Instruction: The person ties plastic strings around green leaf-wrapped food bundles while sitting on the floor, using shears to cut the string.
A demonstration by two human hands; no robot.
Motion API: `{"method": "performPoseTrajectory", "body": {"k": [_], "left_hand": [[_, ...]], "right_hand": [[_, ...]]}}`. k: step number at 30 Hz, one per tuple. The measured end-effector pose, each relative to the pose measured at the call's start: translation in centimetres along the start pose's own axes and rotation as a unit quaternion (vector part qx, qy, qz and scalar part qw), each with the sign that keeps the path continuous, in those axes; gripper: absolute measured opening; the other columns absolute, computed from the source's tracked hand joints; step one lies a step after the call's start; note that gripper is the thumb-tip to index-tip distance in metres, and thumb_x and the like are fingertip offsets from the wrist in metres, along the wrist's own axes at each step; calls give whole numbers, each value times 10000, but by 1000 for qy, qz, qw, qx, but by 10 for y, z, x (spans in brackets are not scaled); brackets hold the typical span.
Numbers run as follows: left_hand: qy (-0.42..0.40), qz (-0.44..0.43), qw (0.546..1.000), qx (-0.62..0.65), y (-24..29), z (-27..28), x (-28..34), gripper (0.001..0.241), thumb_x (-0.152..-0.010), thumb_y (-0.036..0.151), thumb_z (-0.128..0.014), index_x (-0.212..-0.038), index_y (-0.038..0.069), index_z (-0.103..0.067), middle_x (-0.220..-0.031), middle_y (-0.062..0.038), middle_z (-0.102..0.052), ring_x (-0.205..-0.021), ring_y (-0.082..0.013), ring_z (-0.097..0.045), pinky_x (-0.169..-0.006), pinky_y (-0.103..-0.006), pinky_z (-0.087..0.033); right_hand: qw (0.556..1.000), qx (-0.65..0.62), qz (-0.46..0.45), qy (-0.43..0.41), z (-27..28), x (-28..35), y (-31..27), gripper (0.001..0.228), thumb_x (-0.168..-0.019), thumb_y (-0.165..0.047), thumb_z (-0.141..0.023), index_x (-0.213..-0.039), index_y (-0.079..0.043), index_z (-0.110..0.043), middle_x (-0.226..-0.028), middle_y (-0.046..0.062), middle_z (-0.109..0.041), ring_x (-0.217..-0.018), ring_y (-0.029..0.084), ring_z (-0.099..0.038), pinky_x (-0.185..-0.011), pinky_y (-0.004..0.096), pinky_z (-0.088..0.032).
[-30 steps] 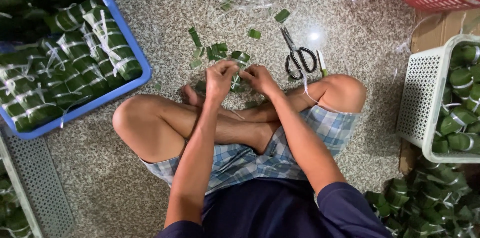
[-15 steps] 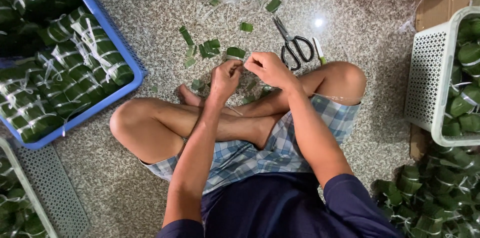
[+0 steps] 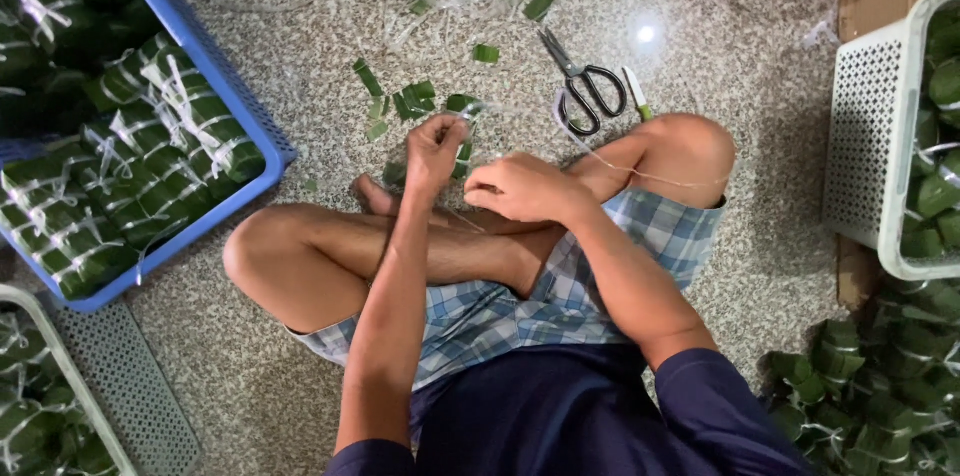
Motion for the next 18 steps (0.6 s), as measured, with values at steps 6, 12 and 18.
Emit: {"method": "performPoseTrajectory", "body": {"k": [6,12,18], "left_hand": [[-60,-14,998,-17,-3,4,0,190,-1070,122,-639,-983,54,-793,-859,-134,-768,-855,-198,-738,-754,-385,-571],[-59,12,998,-8,22,4,8,141,-1008,85,-670,-980,54,-804,-815,-86,-760,-784,-88,-635,-702,-295,-538],[-53,48,997,24,15,8,11,138,-908,31,-782,-1040,-8,-766,-843,-109,-756,-751,-90,-650,-667,-272,-543]], "right_hand": [[966,41,-80,243,-10,-32,61,555,-1099,-244,-571,-1508,91,-401,-942,281,-705,-692,382,-713,-566,466,-541],[963,56,-32,261,-27,-58,102,223,-1056,-206,-600,-881,-72,-635,-674,164,-658,-664,419,-687,-585,483,-522],[976,-156,-75,130,-30,-41,86,332,-1141,-203,-482,-847,-68,-557,-629,52,-492,-540,217,-488,-619,419,-452]]}}
Point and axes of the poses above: each hand's wrist, its own x-axis away from the middle knuckle, its own z-axis out of the back of the hand, y = z × x, the point moved 4 cm from there along -x, towards the middle knuckle
